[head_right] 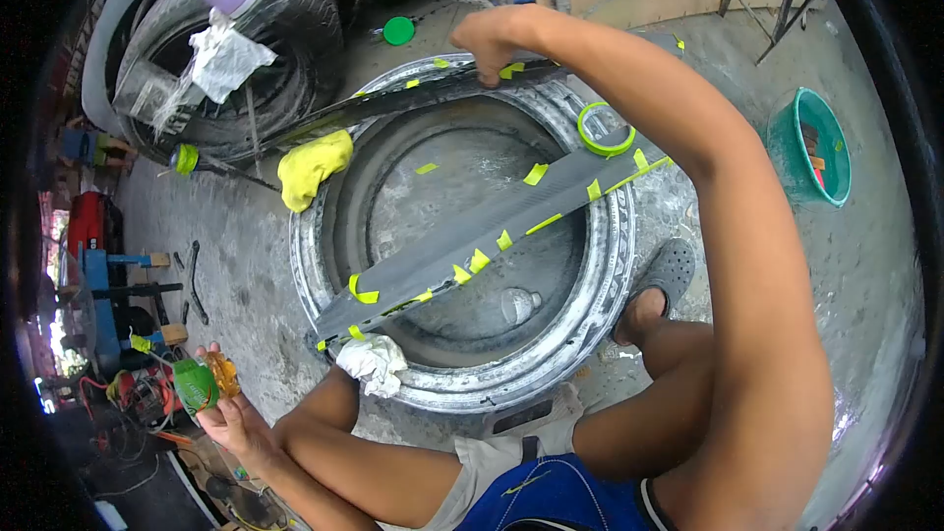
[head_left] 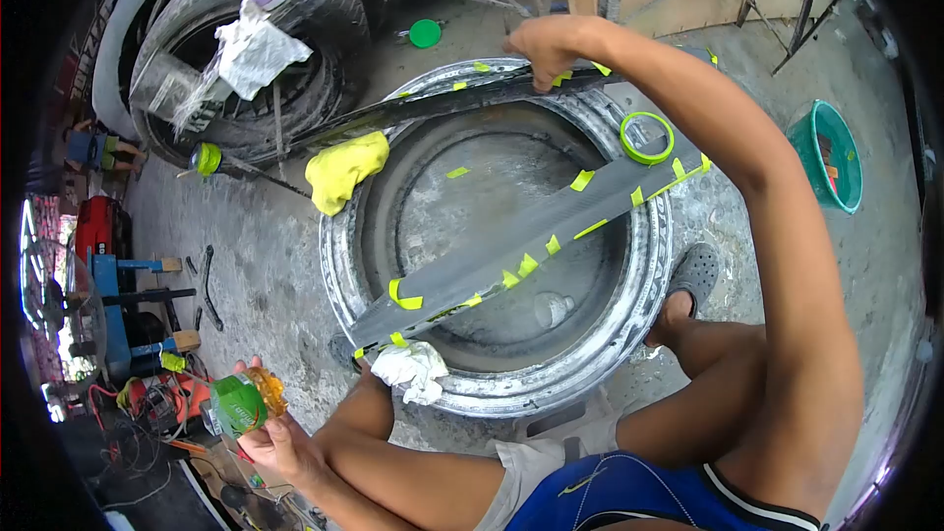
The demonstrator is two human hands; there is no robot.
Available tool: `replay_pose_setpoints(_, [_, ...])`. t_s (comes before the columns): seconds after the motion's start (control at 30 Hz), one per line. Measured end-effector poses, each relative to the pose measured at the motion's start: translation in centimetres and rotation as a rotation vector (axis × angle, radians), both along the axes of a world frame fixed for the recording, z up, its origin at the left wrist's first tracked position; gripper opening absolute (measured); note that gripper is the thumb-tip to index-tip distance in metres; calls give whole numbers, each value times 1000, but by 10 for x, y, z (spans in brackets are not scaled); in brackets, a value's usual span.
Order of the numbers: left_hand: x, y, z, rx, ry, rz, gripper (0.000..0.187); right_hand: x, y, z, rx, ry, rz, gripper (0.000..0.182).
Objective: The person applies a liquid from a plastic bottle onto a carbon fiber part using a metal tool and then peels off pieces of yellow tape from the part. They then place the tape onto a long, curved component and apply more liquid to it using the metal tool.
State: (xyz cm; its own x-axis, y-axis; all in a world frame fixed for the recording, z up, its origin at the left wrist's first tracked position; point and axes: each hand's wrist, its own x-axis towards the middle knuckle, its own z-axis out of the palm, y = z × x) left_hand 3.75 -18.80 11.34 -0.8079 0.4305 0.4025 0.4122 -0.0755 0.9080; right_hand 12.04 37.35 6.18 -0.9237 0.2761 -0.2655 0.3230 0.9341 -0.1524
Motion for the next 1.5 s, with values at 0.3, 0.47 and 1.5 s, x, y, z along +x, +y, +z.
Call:
replay_pose_setpoints(0.3, [10, -20, 6, 91, 25, 55, 75, -35, 7, -37, 186, -182, 85, 40])
replay_pose_setpoints(0.47, [22, -28, 11, 174, -30, 34, 75, -37, -1, -31, 242, -182, 142, 38])
replay_pose_setpoints(1.5, [36, -62, 20, 330, -101, -17, 58, 158, -157, 263, -740, 506, -862, 50])
